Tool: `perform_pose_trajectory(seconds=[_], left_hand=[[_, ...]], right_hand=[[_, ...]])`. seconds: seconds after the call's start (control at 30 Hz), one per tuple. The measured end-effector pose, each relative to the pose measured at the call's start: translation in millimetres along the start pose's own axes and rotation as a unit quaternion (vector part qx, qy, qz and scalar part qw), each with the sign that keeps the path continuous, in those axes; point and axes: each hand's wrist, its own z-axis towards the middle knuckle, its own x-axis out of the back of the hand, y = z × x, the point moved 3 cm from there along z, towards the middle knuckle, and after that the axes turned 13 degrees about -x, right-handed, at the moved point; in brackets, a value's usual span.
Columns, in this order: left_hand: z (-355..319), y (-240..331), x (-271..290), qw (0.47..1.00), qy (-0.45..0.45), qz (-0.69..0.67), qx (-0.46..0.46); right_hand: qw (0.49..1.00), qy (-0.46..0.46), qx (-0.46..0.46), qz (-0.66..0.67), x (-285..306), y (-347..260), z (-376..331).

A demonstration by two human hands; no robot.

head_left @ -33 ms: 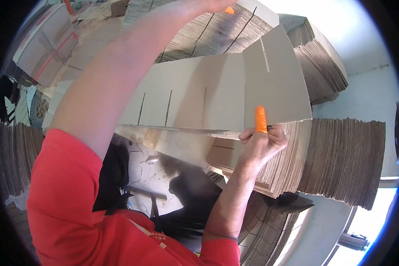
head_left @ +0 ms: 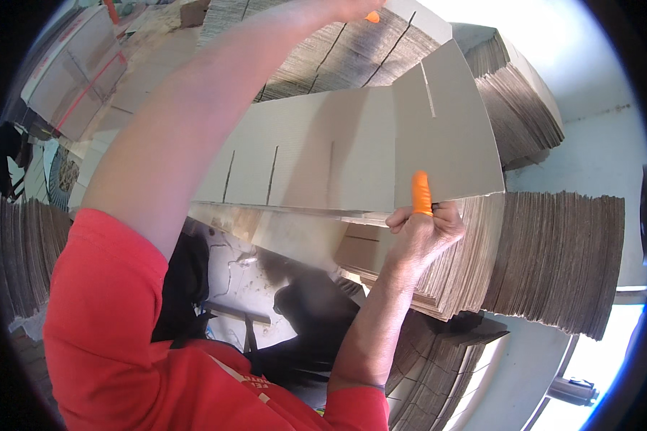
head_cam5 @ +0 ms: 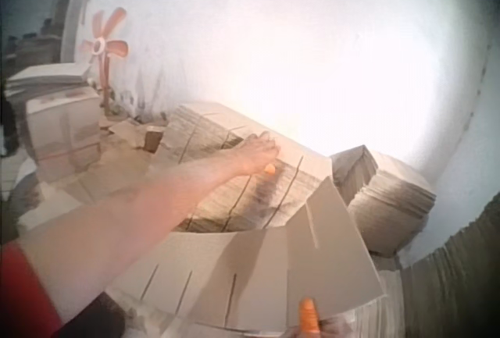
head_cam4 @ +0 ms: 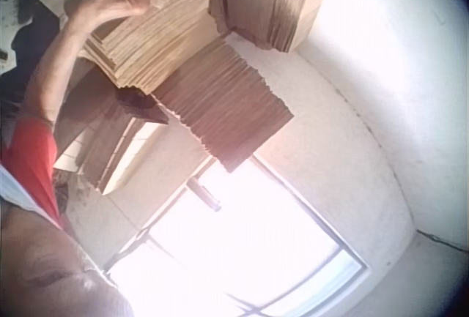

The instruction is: The person repeatedly picks up flat cardboard sheets with pre-cut slots, inserts them into a growing stack to form a honeycomb-like structure, and aligns each piece. The process continues with multiple identical sheets being added one by one.

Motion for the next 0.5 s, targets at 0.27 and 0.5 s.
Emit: perform_pose_trajectory(seconds=[0.27,0.5], left_hand=[[55.2,39.0,37.0,0.989,-0.137,-0.057,0.02],[61.6,33.3,44.6,0.909,-0.085,-0.313,0.262]], right_hand=[[0.999,0.013,-0.029,-0.038,9.5,-1.4,0.9],[0.998,0.027,-0.018,-0.045,8.9,1.3,2.7]])
